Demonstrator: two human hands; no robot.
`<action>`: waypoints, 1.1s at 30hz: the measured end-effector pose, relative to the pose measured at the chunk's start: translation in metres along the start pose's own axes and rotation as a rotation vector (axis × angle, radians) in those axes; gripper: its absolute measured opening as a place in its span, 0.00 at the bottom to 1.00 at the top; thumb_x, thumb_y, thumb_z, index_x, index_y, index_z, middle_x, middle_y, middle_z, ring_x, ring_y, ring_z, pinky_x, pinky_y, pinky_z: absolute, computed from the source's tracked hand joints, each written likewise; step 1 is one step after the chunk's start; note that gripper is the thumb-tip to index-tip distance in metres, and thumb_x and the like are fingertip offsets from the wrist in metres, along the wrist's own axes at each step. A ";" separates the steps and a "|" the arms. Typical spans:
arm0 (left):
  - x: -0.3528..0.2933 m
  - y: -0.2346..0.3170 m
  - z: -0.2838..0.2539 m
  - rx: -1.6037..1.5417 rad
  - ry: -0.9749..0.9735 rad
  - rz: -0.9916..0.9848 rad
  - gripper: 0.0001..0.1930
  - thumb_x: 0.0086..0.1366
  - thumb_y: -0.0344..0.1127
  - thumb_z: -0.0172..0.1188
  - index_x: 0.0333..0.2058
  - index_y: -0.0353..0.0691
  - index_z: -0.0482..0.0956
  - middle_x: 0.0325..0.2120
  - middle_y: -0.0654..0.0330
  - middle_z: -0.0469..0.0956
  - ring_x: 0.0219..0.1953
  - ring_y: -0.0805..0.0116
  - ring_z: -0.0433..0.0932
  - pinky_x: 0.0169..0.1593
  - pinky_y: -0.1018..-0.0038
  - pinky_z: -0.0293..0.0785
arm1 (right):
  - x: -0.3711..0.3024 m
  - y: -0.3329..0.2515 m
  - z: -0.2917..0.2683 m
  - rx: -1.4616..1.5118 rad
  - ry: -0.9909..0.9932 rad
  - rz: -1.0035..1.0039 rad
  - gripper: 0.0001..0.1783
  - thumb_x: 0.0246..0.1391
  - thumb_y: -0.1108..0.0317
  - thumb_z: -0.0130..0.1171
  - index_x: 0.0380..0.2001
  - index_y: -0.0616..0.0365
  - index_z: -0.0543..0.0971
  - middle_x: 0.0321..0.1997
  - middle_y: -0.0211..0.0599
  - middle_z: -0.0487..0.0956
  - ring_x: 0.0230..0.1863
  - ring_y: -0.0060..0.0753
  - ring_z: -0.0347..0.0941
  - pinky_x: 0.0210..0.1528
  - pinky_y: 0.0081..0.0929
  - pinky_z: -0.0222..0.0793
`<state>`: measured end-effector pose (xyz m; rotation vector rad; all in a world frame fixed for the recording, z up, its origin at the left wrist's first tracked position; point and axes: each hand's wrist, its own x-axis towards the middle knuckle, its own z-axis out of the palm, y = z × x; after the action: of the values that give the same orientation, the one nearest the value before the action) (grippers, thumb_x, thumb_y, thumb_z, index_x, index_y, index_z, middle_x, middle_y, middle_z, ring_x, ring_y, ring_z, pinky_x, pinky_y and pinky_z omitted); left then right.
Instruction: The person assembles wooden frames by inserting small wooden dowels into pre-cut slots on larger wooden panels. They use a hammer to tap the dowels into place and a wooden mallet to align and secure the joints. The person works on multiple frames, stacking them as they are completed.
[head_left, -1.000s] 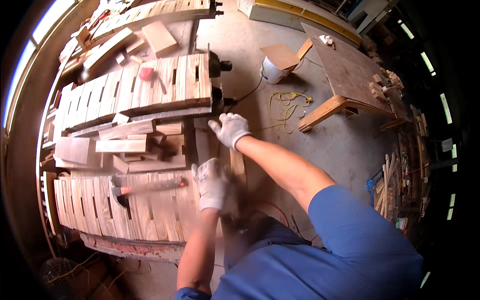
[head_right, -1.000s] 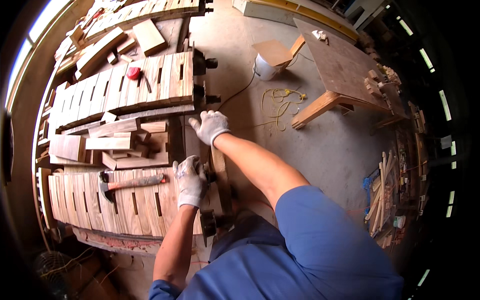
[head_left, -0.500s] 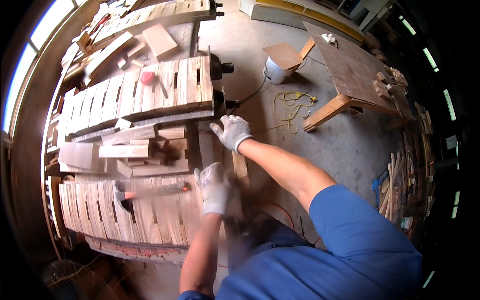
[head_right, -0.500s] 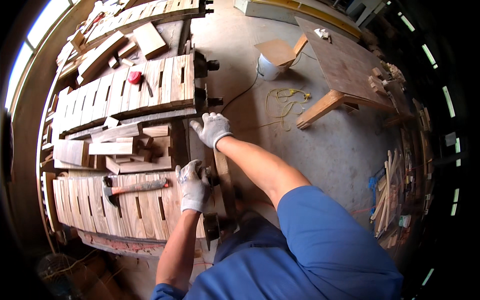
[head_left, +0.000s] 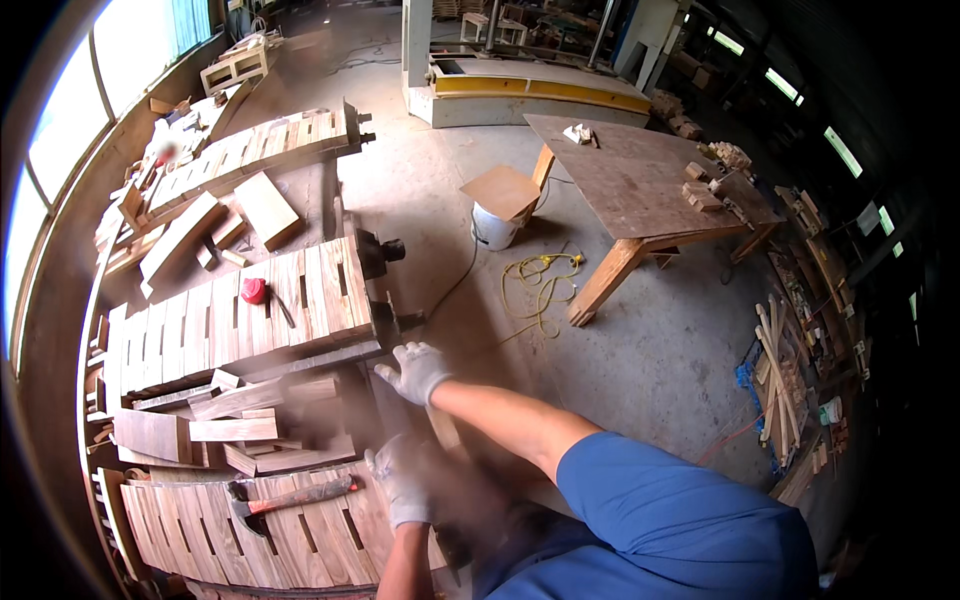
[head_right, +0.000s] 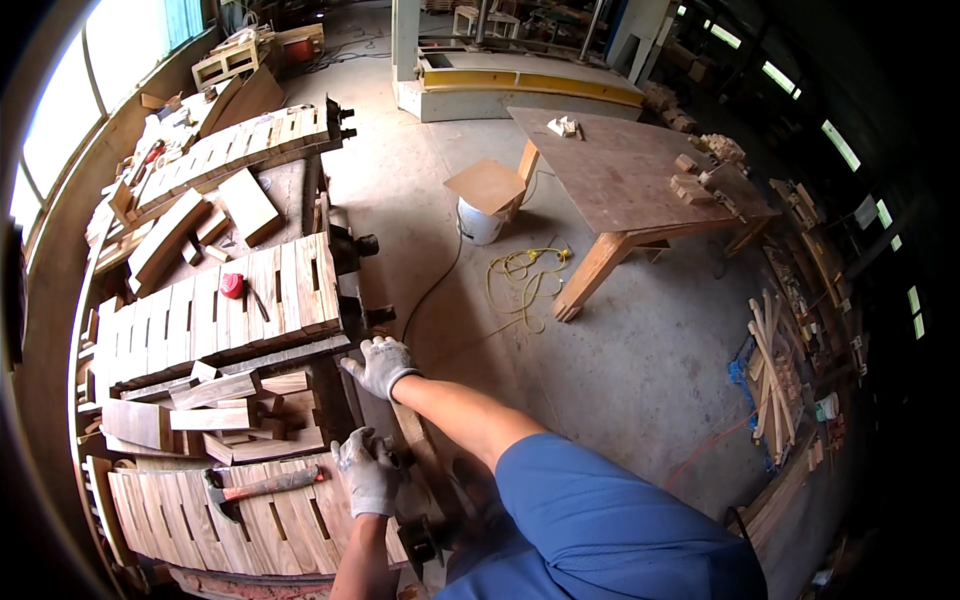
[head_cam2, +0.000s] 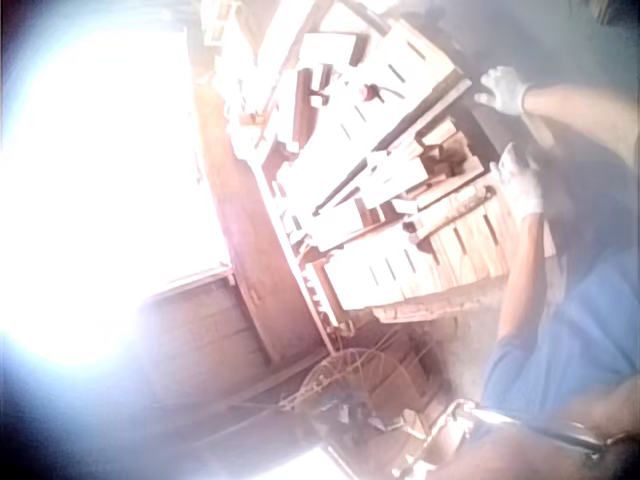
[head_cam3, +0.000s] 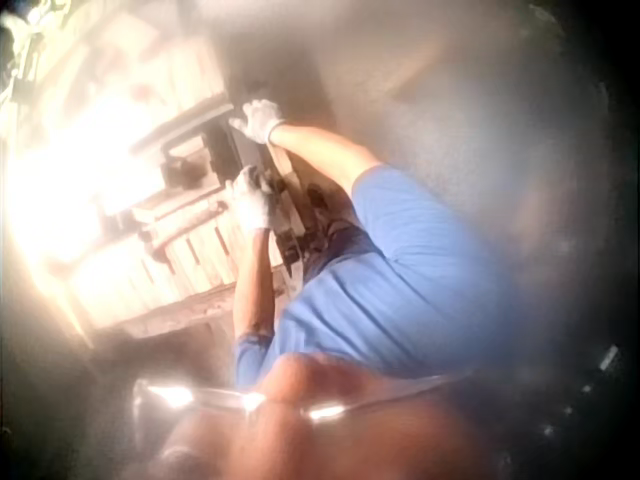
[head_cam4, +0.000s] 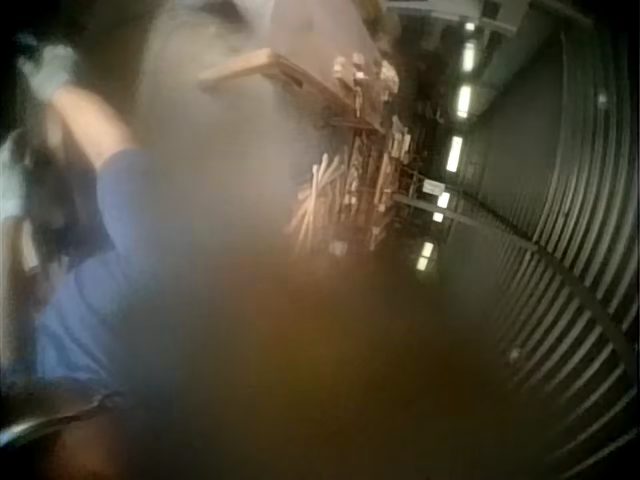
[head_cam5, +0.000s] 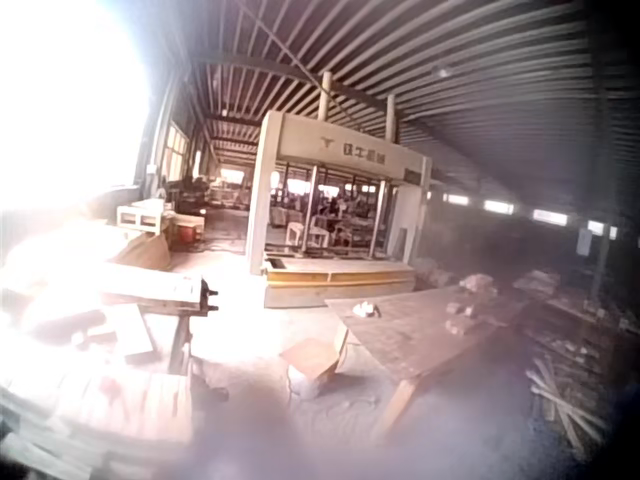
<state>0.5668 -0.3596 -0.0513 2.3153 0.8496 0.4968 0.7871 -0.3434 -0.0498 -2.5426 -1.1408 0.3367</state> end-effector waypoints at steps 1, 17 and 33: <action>-0.001 0.000 0.000 -0.002 0.006 0.005 0.12 0.68 0.29 0.62 0.49 0.40 0.80 0.43 0.52 0.85 0.52 0.49 0.82 0.77 0.46 0.53 | 0.001 0.001 0.001 0.004 0.004 -0.007 0.37 0.70 0.33 0.48 0.51 0.59 0.82 0.56 0.53 0.82 0.61 0.54 0.78 0.64 0.49 0.73; 0.002 0.003 -0.002 0.063 -0.050 -0.004 0.10 0.69 0.30 0.63 0.48 0.44 0.80 0.41 0.54 0.87 0.50 0.50 0.83 0.75 0.48 0.57 | -0.035 0.023 0.050 0.455 0.270 0.319 0.50 0.52 0.39 0.73 0.69 0.61 0.69 0.69 0.60 0.74 0.69 0.61 0.72 0.70 0.49 0.70; 0.001 -0.007 0.004 0.003 0.005 -0.049 0.11 0.67 0.30 0.65 0.47 0.45 0.82 0.40 0.56 0.87 0.49 0.48 0.81 0.71 0.52 0.62 | -0.204 0.060 0.056 1.115 -0.371 0.497 0.48 0.49 0.34 0.78 0.58 0.68 0.83 0.52 0.47 0.87 0.51 0.41 0.84 0.53 0.36 0.79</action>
<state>0.5665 -0.3569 -0.0590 2.2906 0.9079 0.4801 0.6756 -0.5241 -0.1090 -1.7002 -0.1981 1.2006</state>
